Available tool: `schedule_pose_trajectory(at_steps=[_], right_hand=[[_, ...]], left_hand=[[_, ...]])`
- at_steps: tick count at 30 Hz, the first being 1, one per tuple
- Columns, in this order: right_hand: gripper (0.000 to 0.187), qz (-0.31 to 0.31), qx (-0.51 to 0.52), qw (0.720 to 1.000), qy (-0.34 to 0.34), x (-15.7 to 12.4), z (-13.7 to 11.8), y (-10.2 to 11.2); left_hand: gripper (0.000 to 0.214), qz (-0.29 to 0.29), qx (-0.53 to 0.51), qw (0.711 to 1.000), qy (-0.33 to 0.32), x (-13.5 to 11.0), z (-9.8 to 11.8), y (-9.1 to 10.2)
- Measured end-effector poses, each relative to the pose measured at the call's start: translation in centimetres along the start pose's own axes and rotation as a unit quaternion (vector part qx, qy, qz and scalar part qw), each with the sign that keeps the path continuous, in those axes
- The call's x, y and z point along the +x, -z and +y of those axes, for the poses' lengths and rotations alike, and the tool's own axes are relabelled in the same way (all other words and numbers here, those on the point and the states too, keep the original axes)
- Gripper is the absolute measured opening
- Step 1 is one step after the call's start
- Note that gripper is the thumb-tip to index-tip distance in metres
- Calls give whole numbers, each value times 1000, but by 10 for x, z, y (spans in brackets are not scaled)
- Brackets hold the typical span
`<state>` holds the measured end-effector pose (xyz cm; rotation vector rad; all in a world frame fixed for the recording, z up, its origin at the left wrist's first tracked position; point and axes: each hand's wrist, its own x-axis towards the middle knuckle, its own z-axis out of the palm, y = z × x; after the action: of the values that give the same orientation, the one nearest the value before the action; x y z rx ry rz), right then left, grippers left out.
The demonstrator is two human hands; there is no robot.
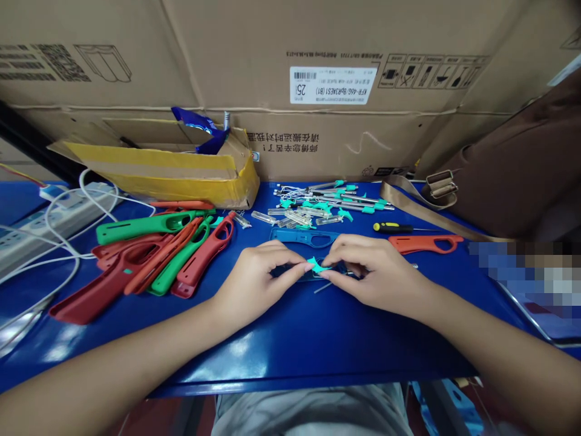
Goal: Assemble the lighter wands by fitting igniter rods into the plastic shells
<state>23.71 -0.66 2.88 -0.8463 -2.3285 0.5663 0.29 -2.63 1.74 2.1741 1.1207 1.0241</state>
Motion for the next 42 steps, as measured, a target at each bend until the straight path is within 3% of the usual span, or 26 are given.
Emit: schedule_pose_trajectory(at_steps=[5, 10, 14, 21, 42], right_hand=[[19, -98, -79, 992, 5, -2, 2, 9], [17, -100, -105, 989, -38, -1, 7, 22], [17, -133, -114, 983, -58, 0, 11, 30], [17, -182, -108, 975, -74, 0, 11, 24], [20, -188, -96, 977, -10, 2, 20, 15]], left_hand=[[13, -48, 48, 997, -32, 0, -3, 1], [14, -47, 78, 995, -41, 2, -5, 4], [22, -78, 110, 989, -55, 3, -7, 5], [28, -111, 123, 984, -64, -1, -11, 4], [23, -103, 127, 984, -72, -1, -12, 1]])
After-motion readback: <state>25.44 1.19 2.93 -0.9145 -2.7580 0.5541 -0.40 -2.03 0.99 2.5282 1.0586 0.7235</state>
